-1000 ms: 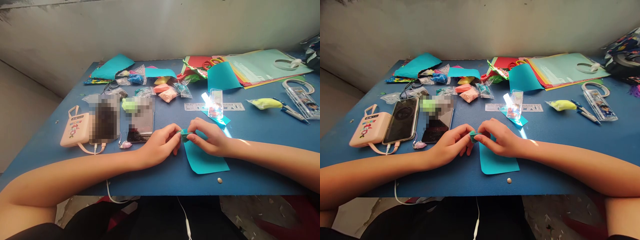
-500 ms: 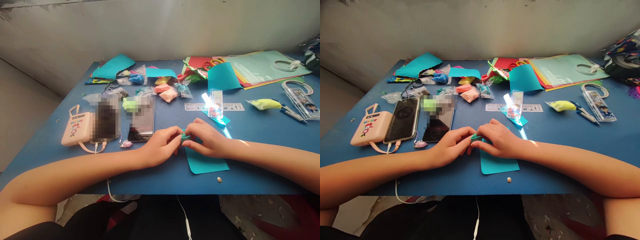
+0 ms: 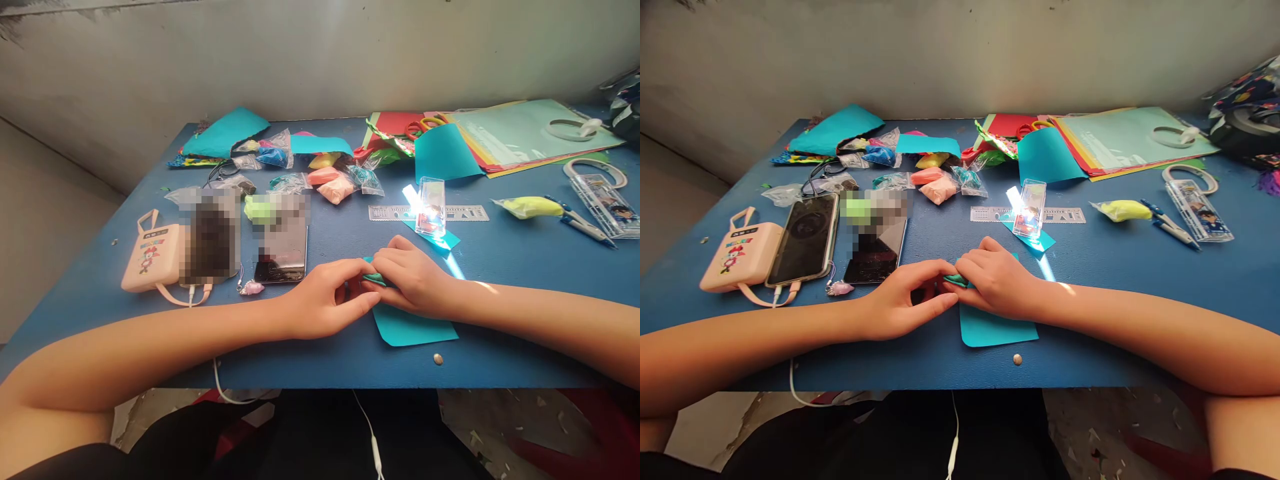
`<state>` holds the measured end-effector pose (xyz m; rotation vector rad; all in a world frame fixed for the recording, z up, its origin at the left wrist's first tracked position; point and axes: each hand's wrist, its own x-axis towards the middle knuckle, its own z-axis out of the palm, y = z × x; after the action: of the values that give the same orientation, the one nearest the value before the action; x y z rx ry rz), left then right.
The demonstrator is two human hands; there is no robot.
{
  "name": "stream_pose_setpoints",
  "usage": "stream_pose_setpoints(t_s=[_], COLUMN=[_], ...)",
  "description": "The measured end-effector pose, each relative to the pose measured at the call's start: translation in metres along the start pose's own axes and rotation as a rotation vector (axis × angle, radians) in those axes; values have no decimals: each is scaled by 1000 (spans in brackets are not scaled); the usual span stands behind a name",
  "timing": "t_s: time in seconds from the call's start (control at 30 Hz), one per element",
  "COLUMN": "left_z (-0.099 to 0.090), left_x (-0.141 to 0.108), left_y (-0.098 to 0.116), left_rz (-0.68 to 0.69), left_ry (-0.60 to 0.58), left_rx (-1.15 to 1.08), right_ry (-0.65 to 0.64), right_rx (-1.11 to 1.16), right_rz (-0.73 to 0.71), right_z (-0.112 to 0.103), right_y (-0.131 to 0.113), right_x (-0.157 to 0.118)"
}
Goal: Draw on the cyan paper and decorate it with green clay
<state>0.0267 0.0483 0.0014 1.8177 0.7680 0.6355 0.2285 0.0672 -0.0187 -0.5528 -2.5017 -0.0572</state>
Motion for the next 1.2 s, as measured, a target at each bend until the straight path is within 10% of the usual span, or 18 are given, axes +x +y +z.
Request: stream_pose_setpoints(t_s=[0.77, 1.2], left_z=[4, -8], left_x=[1, 0], left_y=[-6, 0], left_rz=[-133, -172], left_ry=[-16, -75], left_rx=[-325, -419], right_ry=[-78, -54], right_rx=[416, 241], right_rz=[173, 94], right_z=[-13, -5], right_y=[3, 3], right_x=[1, 1])
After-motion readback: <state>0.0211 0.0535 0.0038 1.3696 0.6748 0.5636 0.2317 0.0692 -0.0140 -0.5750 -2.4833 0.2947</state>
